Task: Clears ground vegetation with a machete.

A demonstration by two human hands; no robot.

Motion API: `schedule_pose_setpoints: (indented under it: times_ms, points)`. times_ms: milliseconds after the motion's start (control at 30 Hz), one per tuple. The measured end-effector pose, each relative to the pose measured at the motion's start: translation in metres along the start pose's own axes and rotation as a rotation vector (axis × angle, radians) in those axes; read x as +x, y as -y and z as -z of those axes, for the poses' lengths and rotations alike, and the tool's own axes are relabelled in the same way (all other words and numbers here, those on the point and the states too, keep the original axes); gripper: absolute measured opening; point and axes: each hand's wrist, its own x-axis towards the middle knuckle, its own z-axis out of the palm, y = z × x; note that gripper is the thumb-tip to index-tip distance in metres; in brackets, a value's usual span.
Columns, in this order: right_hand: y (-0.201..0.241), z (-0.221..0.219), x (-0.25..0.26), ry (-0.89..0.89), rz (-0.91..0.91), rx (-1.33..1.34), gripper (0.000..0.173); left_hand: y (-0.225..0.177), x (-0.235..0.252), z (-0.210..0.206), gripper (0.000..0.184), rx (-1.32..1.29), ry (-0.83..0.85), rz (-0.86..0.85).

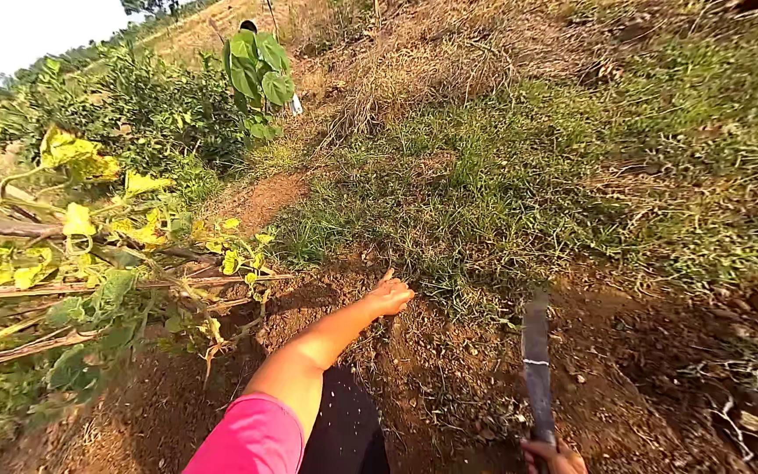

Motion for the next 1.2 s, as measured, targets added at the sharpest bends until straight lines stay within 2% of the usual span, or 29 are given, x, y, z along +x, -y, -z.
schedule_pose_setpoints:
  times_ms: [100, 200, 300, 367, 433, 500, 600, 700, 767, 867, 933, 1000, 1067, 1133, 1200]
  points:
    - [0.03, 0.033, -0.022, -0.104, 0.052, -0.14, 0.023, 0.004, 0.0, -0.004, 0.027, 0.035, -0.025, -0.026]
    - [0.075, 0.063, -0.032, -0.217, 0.106, -0.076, 0.028, 0.002, 0.004, -0.004, 0.027, 0.091, 0.001, 0.007]
    - [0.099, 0.065, -0.017, -0.368, 0.193, 0.113, 0.036, 0.004, 0.007, -0.005, 0.028, 0.131, 0.043, 0.065]
    - [0.092, 0.054, -0.001, -0.412, 0.222, 0.167, 0.037, 0.003, 0.01, -0.004, 0.029, 0.14, 0.067, 0.089]
    - [0.064, 0.042, 0.009, -0.316, 0.149, -0.05, 0.044, -0.001, 0.013, -0.004, 0.029, 0.152, 0.085, 0.097]
    - [0.039, 0.034, 0.007, -0.114, -0.012, -0.419, 0.042, -0.005, 0.015, -0.004, 0.03, 0.176, 0.101, 0.087]
    - [0.044, 0.041, -0.02, 0.007, -0.11, -0.624, 0.041, -0.013, 0.014, -0.003, 0.031, 0.197, 0.115, 0.053]
    - [0.06, 0.077, -0.032, -0.039, -0.062, -0.639, 0.039, -0.018, 0.013, -0.001, 0.03, 0.191, 0.119, 0.048]
    - [0.061, 0.094, -0.028, -0.116, -0.017, -0.527, 0.032, -0.016, 0.012, -0.001, 0.03, 0.18, 0.109, 0.05]
    - [0.066, 0.079, -0.023, -0.257, 0.024, -0.184, 0.025, -0.01, 0.01, -0.004, 0.028, 0.177, 0.095, 0.052]
    - [0.062, 0.055, -0.016, -0.301, 0.053, -0.079, 0.032, -0.004, 0.011, -0.005, 0.028, 0.177, 0.093, 0.047]
    - [0.041, 0.036, -0.009, -0.244, 0.015, -0.281, 0.046, -0.002, 0.012, -0.006, 0.029, 0.179, 0.095, 0.054]
    - [0.029, 0.026, -0.016, -0.105, -0.077, -0.573, 0.048, -0.004, 0.013, -0.003, 0.03, 0.179, 0.089, 0.062]
    - [0.04, 0.034, -0.031, -0.031, -0.127, -0.655, 0.042, -0.007, 0.011, 0.0, 0.029, 0.179, 0.078, 0.062]
    - [0.057, 0.061, -0.042, -0.012, -0.111, -0.601, 0.028, -0.01, 0.011, -0.001, 0.029, 0.178, 0.065, 0.051]
